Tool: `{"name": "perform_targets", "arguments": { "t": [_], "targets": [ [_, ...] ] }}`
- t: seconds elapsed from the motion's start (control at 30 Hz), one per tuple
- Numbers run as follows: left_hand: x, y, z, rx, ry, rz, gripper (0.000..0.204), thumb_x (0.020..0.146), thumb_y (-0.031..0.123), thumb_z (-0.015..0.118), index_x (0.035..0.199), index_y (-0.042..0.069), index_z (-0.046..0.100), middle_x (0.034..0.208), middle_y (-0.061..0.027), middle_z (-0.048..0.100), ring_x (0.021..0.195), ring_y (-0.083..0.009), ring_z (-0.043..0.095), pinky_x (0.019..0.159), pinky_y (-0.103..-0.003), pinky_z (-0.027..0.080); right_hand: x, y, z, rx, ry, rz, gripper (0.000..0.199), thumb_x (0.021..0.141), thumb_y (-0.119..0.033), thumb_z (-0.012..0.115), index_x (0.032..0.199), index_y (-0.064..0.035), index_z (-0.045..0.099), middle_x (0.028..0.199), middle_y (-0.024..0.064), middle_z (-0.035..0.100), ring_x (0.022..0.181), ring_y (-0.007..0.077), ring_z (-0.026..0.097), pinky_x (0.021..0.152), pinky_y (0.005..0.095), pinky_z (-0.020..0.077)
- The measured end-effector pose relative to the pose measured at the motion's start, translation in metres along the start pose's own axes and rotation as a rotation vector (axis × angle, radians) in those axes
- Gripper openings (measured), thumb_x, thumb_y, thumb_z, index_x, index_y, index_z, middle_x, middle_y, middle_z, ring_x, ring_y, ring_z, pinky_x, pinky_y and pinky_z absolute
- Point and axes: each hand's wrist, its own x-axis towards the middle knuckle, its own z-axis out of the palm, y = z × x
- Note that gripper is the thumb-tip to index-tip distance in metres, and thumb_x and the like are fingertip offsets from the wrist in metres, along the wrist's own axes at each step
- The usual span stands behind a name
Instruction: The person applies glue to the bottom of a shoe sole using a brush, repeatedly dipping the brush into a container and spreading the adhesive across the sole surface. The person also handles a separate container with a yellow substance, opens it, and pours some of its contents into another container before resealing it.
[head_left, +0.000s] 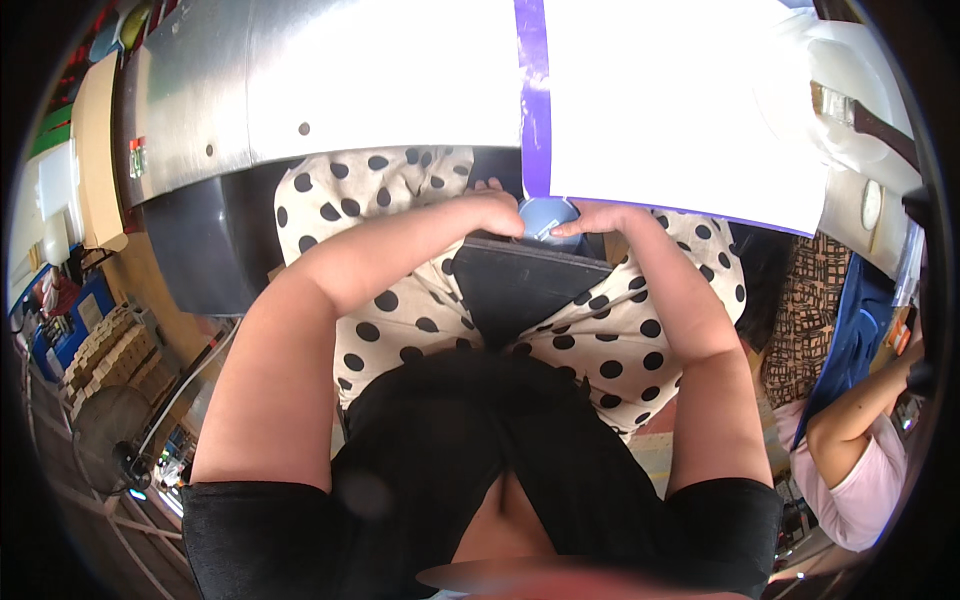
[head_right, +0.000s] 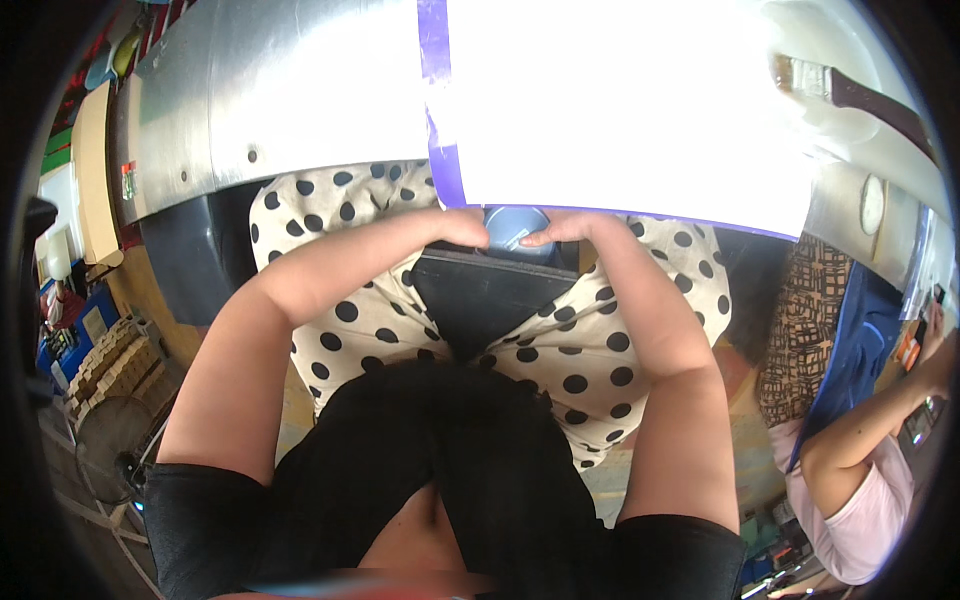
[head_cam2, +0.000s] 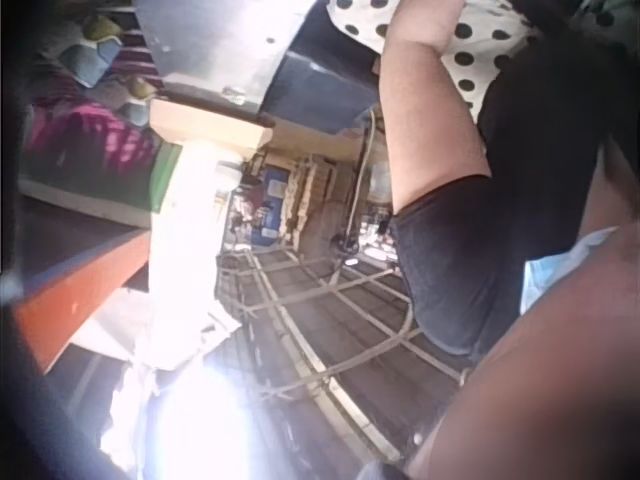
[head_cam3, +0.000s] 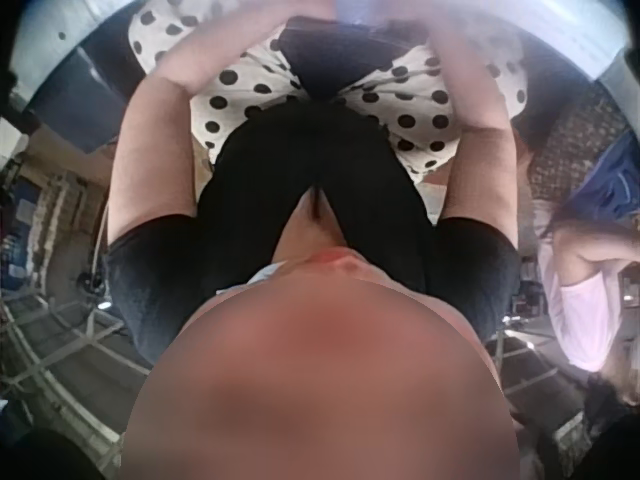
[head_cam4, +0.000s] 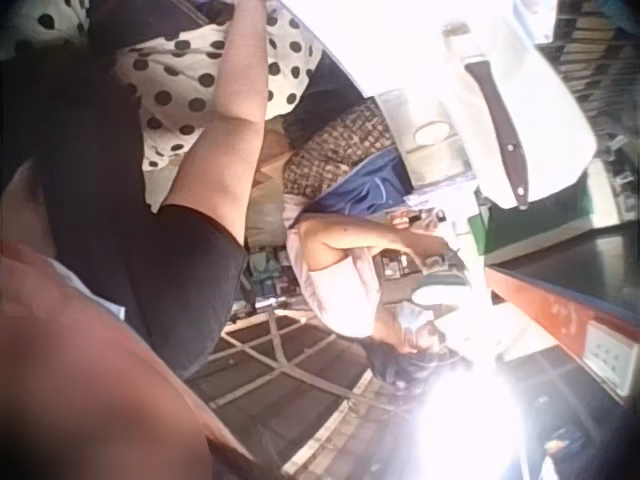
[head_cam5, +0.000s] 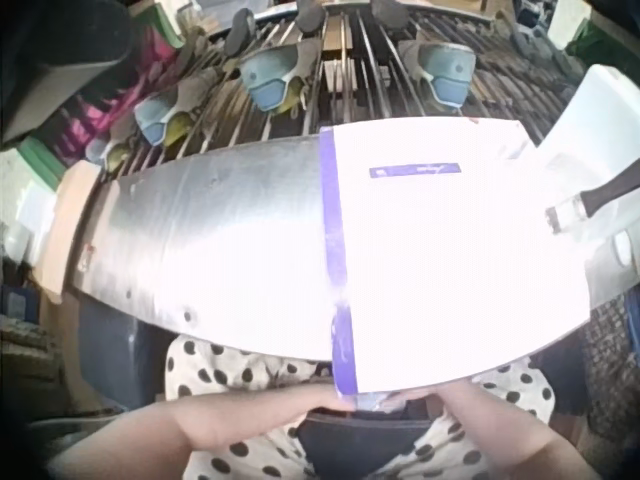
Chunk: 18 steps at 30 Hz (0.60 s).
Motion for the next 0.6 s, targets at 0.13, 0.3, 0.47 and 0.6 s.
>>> {"name": "perform_targets", "arguments": {
  "t": [0.13, 0.3, 0.47, 0.6],
  "targets": [
    [0.001, 0.008, -0.001, 0.095, -0.017, -0.057, 0.088, 0.082, 0.044, 0.071, 0.15, -0.005, 0.044, 0.166, -0.0245, 0.019, 0.15, -0.0431, 0.025, 0.118, -0.053, 0.029, 0.003, 0.005, 0.007, -0.184, 0.024, 0.062, 0.106, 0.074, -0.061, 0.082, 0.154, -0.0067, 0.037, 0.151, 0.0193, 0.05, 0.139, 0.0319, 0.048, 0.118, 0.041, 0.0357],
    [-0.003, 0.02, -0.005, 0.277, 0.029, 0.033, 0.078, 0.081, 0.043, 0.072, 0.141, -0.003, 0.055, 0.152, -0.0214, 0.047, 0.142, -0.0389, 0.043, 0.116, -0.053, 0.032, 0.006, -0.016, 0.022, -0.574, 0.136, 0.127, 0.106, 0.074, -0.056, 0.083, 0.154, -0.0063, 0.034, 0.143, 0.0211, 0.056, 0.134, 0.034, 0.053, 0.113, 0.0447, 0.0407],
    [0.003, 0.018, -0.023, 0.271, 0.192, 0.161, 0.057, 0.076, 0.042, 0.079, 0.123, 0.01, 0.072, 0.123, -0.015, 0.071, 0.119, -0.0305, 0.065, 0.105, -0.046, 0.046, 0.005, -0.016, 0.009, -0.674, 0.183, 0.092, 0.078, 0.08, -0.049, 0.081, 0.139, -0.0051, 0.055, 0.131, 0.0187, 0.064, 0.127, 0.0345, 0.058, 0.107, 0.047, 0.0455],
    [-0.016, -0.008, -0.064, 0.027, 0.185, 0.159, 0.049, 0.079, 0.037, 0.078, 0.119, 0.011, 0.073, 0.12, -0.0152, 0.072, 0.115, -0.0304, 0.067, 0.101, -0.044, 0.049, -0.03, -0.013, -0.012, -0.299, 0.323, 0.042, 0.063, 0.089, -0.046, 0.076, 0.135, -0.0069, 0.061, 0.137, 0.0157, 0.061, 0.132, 0.0288, 0.054, 0.109, 0.043, 0.0439]
  ]
}}
